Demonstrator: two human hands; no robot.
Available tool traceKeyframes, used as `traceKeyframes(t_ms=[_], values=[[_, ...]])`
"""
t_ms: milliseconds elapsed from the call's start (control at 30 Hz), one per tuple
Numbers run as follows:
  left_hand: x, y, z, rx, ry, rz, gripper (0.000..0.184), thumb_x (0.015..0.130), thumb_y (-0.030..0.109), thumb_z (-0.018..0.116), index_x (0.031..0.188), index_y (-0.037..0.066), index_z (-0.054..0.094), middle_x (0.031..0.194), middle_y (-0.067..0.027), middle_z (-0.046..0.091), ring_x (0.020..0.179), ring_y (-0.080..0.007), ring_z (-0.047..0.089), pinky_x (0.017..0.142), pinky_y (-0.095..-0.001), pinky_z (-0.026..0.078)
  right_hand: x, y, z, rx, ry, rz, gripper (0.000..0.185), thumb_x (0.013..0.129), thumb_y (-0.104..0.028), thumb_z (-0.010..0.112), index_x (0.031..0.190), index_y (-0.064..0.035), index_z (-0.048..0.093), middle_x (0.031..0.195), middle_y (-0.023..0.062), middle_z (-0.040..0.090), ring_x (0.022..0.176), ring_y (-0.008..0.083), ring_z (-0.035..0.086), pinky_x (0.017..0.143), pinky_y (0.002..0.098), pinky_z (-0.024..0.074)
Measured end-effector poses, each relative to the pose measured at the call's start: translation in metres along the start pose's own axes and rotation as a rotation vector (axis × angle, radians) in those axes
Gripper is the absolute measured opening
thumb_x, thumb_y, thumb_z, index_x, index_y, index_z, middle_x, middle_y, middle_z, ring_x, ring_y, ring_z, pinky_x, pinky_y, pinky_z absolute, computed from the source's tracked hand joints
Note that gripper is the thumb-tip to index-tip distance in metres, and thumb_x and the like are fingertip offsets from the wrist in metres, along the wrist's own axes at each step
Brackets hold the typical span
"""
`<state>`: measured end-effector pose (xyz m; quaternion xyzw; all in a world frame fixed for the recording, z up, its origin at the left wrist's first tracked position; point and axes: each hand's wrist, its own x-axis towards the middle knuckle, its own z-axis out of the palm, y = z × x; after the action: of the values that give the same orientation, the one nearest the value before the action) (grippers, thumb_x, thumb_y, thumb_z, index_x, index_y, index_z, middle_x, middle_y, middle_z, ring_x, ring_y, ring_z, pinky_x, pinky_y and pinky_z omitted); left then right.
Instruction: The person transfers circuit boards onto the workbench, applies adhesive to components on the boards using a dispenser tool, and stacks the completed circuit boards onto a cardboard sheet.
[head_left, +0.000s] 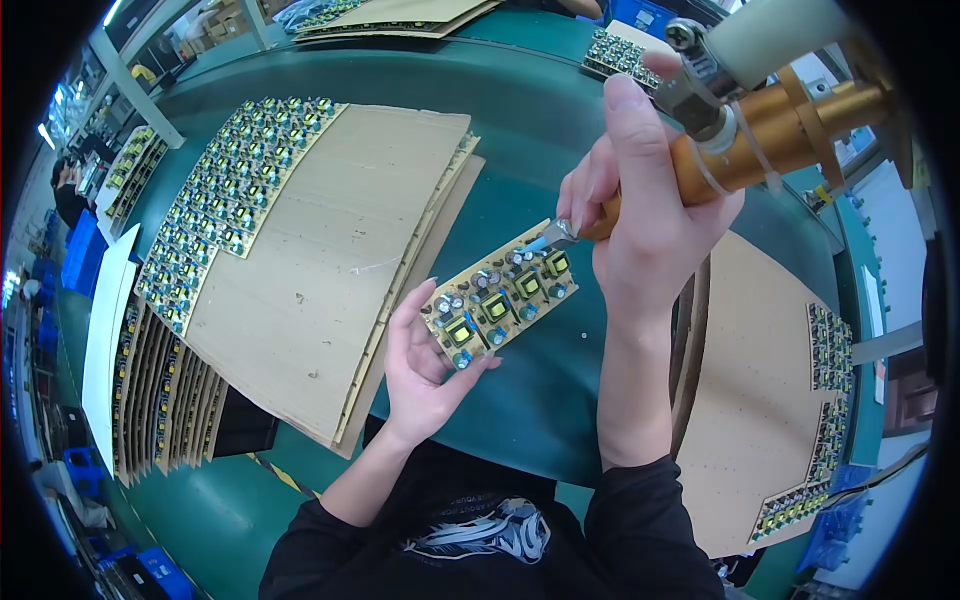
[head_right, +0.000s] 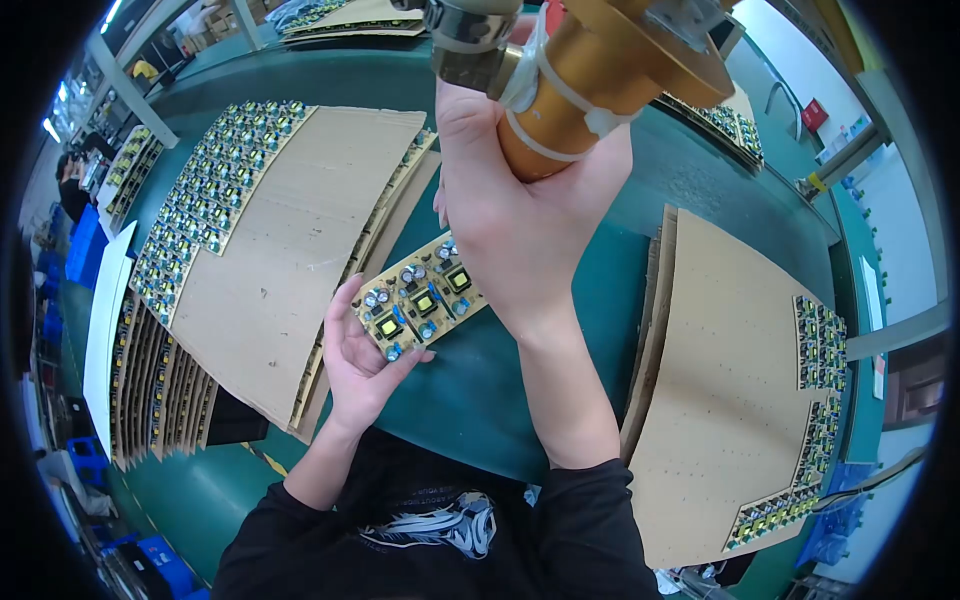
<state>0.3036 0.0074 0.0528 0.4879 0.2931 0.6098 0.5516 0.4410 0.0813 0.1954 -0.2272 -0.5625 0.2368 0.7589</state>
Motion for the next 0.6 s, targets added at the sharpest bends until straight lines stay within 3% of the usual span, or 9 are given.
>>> traceKeyframes(t_ms=[200, 333, 433, 600], values=[[-0.002, -0.002, -0.003, 0.028, 0.006, 0.009, 0.084, 0.074, -0.017, 0.060, 0.140, 0.005, 0.013, 0.132, -0.0187, 0.037, 0.114, -0.0318, 0.052, 0.080, -0.0387, 0.057, 0.000, 0.003, -0.009, -0.053, -0.014, 0.032, 0.028, 0.087, -0.009, 0.059, 0.113, 0.0022, 0.052, 0.045, 0.0020, 0.043, 0.031, 0.0099, 0.041, 0.034, 0.0235, 0.0375], [-0.008, -0.002, -0.007, 0.031, 0.024, 0.017, 0.080, 0.076, -0.017, 0.059, 0.139, 0.003, 0.015, 0.130, -0.0191, 0.039, 0.113, -0.0317, 0.053, 0.080, -0.0387, 0.056, 0.006, 0.009, -0.002, 0.009, 0.026, -0.067, 0.026, 0.087, -0.009, 0.059, 0.110, 0.0018, 0.053, 0.045, 0.0023, 0.044, 0.031, 0.0101, 0.041, 0.034, 0.0234, 0.0376], [-0.012, -0.001, -0.011, 0.034, 0.033, 0.018, 0.080, 0.075, -0.017, 0.059, 0.139, 0.004, 0.015, 0.130, -0.0190, 0.039, 0.113, -0.0321, 0.053, 0.080, -0.0395, 0.056, 0.006, 0.017, -0.009, 0.054, 0.110, -0.046, 0.015, 0.087, -0.011, 0.060, 0.096, 0.0009, 0.058, 0.045, 0.0021, 0.045, 0.032, 0.0101, 0.042, 0.034, 0.0240, 0.0381], [-0.014, 0.000, -0.013, 0.041, 0.009, 0.035, 0.080, 0.075, -0.016, 0.059, 0.139, 0.005, 0.015, 0.129, -0.0193, 0.039, 0.112, -0.0323, 0.054, 0.080, -0.0406, 0.056, 0.005, 0.016, -0.010, 0.067, 0.102, -0.014, 0.013, 0.087, -0.013, 0.061, 0.081, -0.0011, 0.058, 0.046, 0.0019, 0.046, 0.032, 0.0097, 0.043, 0.034, 0.0246, 0.0383]])
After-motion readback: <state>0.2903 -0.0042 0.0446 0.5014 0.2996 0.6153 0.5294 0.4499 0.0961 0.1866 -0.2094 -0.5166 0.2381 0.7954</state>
